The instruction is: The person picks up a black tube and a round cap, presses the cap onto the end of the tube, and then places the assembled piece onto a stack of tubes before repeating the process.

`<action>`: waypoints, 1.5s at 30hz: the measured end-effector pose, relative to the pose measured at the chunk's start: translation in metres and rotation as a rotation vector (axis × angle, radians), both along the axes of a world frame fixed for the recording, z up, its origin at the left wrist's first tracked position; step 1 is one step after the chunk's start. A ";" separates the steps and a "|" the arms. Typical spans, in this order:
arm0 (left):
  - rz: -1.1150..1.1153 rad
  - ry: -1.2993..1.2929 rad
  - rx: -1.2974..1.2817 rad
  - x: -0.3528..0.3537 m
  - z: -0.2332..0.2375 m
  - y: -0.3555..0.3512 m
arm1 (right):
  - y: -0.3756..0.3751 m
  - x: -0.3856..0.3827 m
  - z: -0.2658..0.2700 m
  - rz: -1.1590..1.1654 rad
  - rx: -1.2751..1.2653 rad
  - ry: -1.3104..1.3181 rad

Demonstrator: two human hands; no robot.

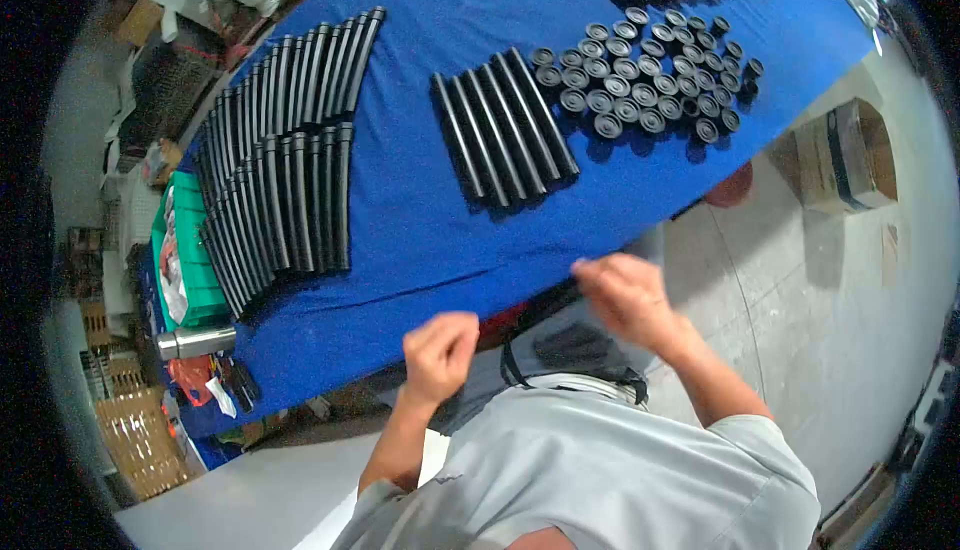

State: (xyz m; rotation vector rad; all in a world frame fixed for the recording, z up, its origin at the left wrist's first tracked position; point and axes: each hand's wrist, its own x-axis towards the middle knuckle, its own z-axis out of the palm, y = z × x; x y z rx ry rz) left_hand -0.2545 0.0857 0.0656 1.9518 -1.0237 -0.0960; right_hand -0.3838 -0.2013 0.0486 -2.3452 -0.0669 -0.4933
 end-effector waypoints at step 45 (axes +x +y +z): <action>0.407 -0.132 0.133 0.200 -0.047 -0.101 | -0.041 0.049 -0.001 -0.261 -0.516 -0.105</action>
